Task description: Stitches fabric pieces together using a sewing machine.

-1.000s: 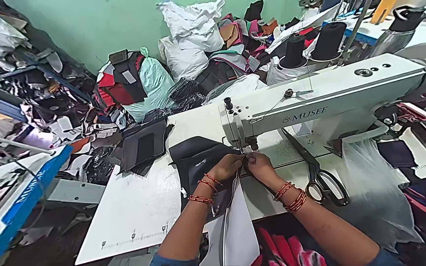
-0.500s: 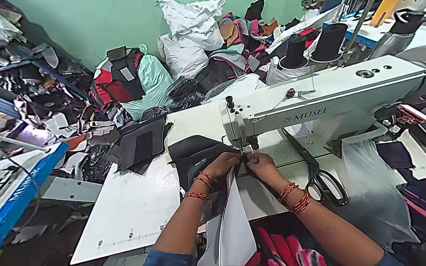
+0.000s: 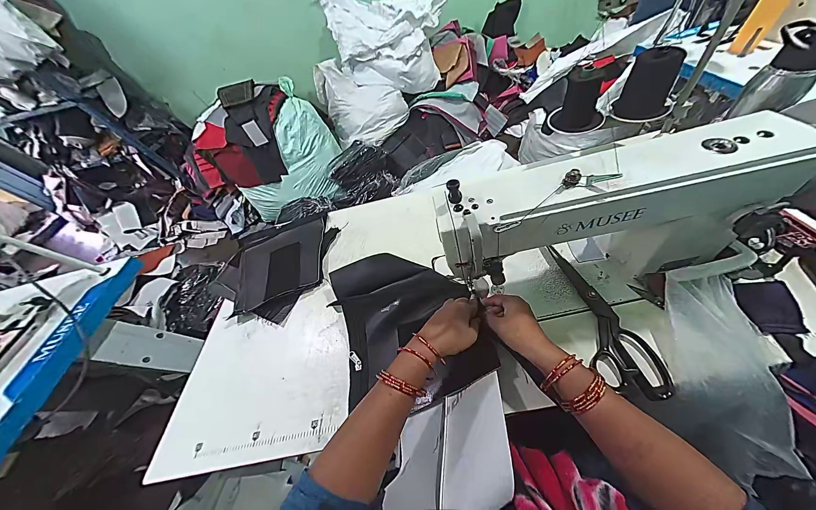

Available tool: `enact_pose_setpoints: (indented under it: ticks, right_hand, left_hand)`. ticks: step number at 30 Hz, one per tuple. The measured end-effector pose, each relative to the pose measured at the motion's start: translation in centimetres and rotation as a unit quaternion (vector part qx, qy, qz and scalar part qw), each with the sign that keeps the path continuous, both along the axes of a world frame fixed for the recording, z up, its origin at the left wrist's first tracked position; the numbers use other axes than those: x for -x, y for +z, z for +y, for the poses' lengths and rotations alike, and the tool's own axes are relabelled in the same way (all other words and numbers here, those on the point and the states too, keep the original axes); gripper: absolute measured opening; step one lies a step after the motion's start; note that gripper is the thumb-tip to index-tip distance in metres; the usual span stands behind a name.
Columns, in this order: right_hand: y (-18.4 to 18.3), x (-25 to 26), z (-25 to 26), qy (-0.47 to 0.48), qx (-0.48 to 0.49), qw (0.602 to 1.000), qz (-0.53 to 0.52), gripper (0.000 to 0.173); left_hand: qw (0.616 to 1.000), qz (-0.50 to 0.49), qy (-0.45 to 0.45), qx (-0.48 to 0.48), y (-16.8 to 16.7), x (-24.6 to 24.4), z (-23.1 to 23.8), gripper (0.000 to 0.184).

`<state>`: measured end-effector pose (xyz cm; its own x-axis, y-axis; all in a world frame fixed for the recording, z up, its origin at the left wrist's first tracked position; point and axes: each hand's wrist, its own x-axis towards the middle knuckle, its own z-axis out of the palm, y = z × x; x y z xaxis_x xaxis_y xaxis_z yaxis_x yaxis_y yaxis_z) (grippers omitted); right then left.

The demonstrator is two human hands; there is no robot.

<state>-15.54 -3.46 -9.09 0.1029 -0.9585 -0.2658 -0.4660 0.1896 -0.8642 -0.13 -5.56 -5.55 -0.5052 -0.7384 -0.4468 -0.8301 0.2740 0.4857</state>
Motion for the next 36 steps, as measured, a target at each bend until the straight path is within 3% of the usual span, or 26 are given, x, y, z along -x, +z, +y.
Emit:
enact_pose_setpoints:
  ticks: [3, 10, 15, 21, 26, 36]
  right_hand:
    - [0.3, 0.2, 0.1, 0.023, -0.005, 0.999, 0.027, 0.033]
    - [0.3, 0.0, 1.0, 0.002, 0.007, 0.999, 0.047, 0.033]
    - [0.4, -0.1, 1.3, 0.011, 0.020, 0.997, 0.071, 0.033]
    - [1.6, -1.2, 1.8, 0.077, 0.015, 0.978, 0.196, 0.036]
    - [0.3, -3.2, 3.1, 0.105, 0.123, 0.923, 0.350, 0.033]
    - [0.2, -3.2, 3.1, 0.123, 0.130, 0.910, 0.374, 0.030]
  left_hand:
    - [0.994, -0.093, 0.025, 0.054, -0.1, 0.8, 1.2, 0.051]
    - [0.982, 0.026, 0.112, 0.147, -3.0, 0.3, 3.8, 0.042]
    - [0.980, 0.030, 0.119, 0.160, -3.5, 0.5, 4.1, 0.043]
    - [0.968, 0.078, 0.146, 0.189, -4.2, 0.3, 4.5, 0.039]
    - [0.943, 0.156, 0.191, 0.223, -5.3, 0.1, 4.6, 0.043]
    - [0.977, -0.027, 0.075, 0.198, -3.7, 0.7, 3.8, 0.065]
